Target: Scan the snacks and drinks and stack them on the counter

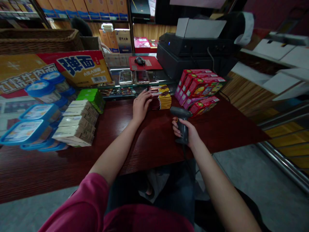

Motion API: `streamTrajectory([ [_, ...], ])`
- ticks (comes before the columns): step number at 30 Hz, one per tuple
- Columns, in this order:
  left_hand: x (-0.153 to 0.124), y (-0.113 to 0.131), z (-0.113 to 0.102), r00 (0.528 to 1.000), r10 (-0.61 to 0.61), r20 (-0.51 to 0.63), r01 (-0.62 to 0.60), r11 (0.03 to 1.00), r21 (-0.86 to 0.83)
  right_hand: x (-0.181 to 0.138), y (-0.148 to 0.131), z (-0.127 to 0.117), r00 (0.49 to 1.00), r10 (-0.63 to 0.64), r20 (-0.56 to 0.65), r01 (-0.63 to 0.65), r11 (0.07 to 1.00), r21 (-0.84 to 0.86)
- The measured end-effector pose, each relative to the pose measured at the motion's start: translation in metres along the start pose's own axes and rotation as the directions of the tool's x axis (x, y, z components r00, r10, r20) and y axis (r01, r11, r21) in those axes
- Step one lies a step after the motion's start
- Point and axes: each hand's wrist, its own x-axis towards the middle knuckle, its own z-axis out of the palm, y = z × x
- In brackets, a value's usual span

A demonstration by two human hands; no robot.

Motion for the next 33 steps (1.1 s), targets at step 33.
streamTrajectory([
  [33, -0.089, 0.011, -0.111, 0.85, -0.302, 0.431, 0.524, 0.569, -0.634, -0.017, 0.069, 0.087, 0.983, 0.112, 0.145, -0.096, 0.989, -0.112],
])
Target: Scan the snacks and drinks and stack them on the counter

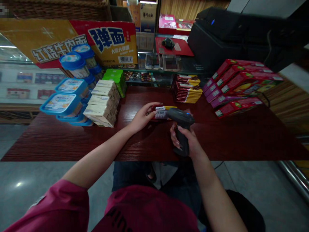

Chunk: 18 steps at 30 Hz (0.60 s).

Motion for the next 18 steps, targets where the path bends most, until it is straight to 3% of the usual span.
streamTrajectory([
  [14, -0.0018, -0.0014, -0.0016, 0.999, -0.036, 0.008, 0.036, 0.999, -0.007, -0.0029, 0.0021, 0.0028, 0.998, 0.046, -0.037, -0.046, 0.999, 0.001],
  [18, -0.0024, 0.0017, -0.0021, 1.0, -0.004, -0.012, 0.005, 0.996, 0.085, -0.0026, 0.001, 0.0049, 0.998, 0.048, -0.027, -0.048, 0.999, 0.004],
])
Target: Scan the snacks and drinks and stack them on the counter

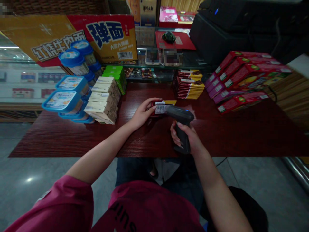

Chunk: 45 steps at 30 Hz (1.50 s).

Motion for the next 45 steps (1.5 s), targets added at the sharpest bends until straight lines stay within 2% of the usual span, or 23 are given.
streamTrajectory([
  [3, 0.0, 0.0, 0.0, 0.999, 0.048, -0.018, -0.047, 0.997, 0.061, 0.0, 0.0, 0.001, 1.0, -0.021, 0.003, 0.021, 1.0, 0.003],
  [8, 0.002, -0.002, -0.004, 0.994, 0.099, -0.051, -0.096, 0.994, 0.059, 0.0, 0.001, -0.001, 1.0, 0.004, -0.012, -0.004, 1.0, 0.018],
  [10, 0.002, 0.001, -0.012, 0.987, 0.142, -0.081, -0.13, 0.982, 0.136, -0.001, 0.001, -0.003, 1.0, 0.01, -0.017, -0.009, 1.0, 0.024],
  [12, 0.001, 0.005, -0.024, 0.979, 0.179, -0.1, -0.142, 0.944, 0.297, -0.001, 0.001, -0.004, 1.0, 0.012, -0.017, -0.011, 1.0, 0.028],
  [14, -0.001, 0.01, -0.037, 0.973, 0.207, -0.099, -0.13, 0.852, 0.507, -0.002, 0.001, -0.005, 1.0, 0.013, -0.016, -0.012, 1.0, 0.027],
  [16, -0.002, 0.013, -0.048, 0.973, 0.211, -0.089, -0.094, 0.72, 0.688, -0.003, 0.001, -0.006, 1.0, 0.016, -0.019, -0.015, 0.999, 0.029],
  [20, -0.004, 0.012, -0.057, 0.974, 0.16, -0.161, 0.063, 0.492, 0.868, -0.004, 0.001, -0.007, 0.999, 0.021, -0.025, -0.021, 0.999, 0.027],
  [24, -0.003, 0.009, -0.052, 0.966, 0.094, -0.241, 0.189, 0.378, 0.906, -0.004, 0.001, -0.007, 0.999, 0.029, -0.033, -0.028, 0.999, 0.03],
  [28, -0.001, 0.005, -0.047, 0.981, 0.044, -0.187, 0.164, 0.318, 0.934, -0.005, 0.001, -0.006, 0.999, 0.029, -0.041, -0.027, 0.999, 0.037],
  [31, -0.005, 0.004, -0.04, 0.978, 0.042, -0.203, 0.18, 0.31, 0.934, -0.006, 0.001, -0.006, 0.998, 0.03, -0.055, -0.028, 0.999, 0.037],
  [34, -0.009, 0.006, -0.028, 0.985, 0.038, -0.167, 0.149, 0.297, 0.943, -0.007, 0.001, -0.006, 0.998, 0.029, -0.06, -0.027, 0.999, 0.04],
  [38, -0.001, 0.006, -0.019, 0.982, -0.046, -0.182, 0.188, 0.166, 0.968, -0.007, 0.001, -0.006, 0.998, 0.04, -0.056, -0.038, 0.998, 0.045],
  [41, 0.018, -0.002, -0.028, 0.984, -0.044, -0.17, 0.175, 0.124, 0.977, -0.007, 0.001, -0.006, 0.998, 0.046, -0.05, -0.043, 0.998, 0.055],
  [45, 0.042, -0.017, -0.052, 0.987, 0.019, -0.16, 0.155, 0.157, 0.975, -0.007, 0.001, -0.009, 0.998, 0.052, -0.02, -0.051, 0.997, 0.052],
])
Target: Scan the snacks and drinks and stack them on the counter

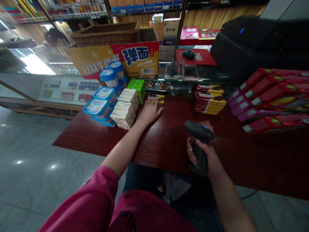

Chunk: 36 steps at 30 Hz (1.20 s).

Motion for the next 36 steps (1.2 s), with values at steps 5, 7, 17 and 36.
streamTrajectory([
  [5, 0.02, -0.018, 0.009, 0.999, 0.012, -0.044, -0.015, 0.996, -0.083, 0.0, 0.002, -0.001, 0.999, 0.003, -0.041, -0.003, 1.0, -0.003],
  [7, 0.023, -0.021, 0.013, 0.999, 0.016, -0.045, -0.021, 0.994, -0.111, 0.0, 0.002, 0.0, 0.999, 0.003, -0.052, -0.003, 1.0, 0.004],
  [17, 0.018, -0.019, 0.017, 0.996, 0.053, -0.066, -0.061, 0.99, -0.124, 0.003, 0.002, 0.003, 0.998, -0.049, -0.031, 0.05, 0.998, 0.024],
  [36, 0.066, 0.136, 0.042, 0.858, 0.151, -0.491, -0.469, 0.62, -0.629, -0.016, -0.025, -0.049, 0.894, -0.362, -0.263, 0.388, 0.92, 0.054],
])
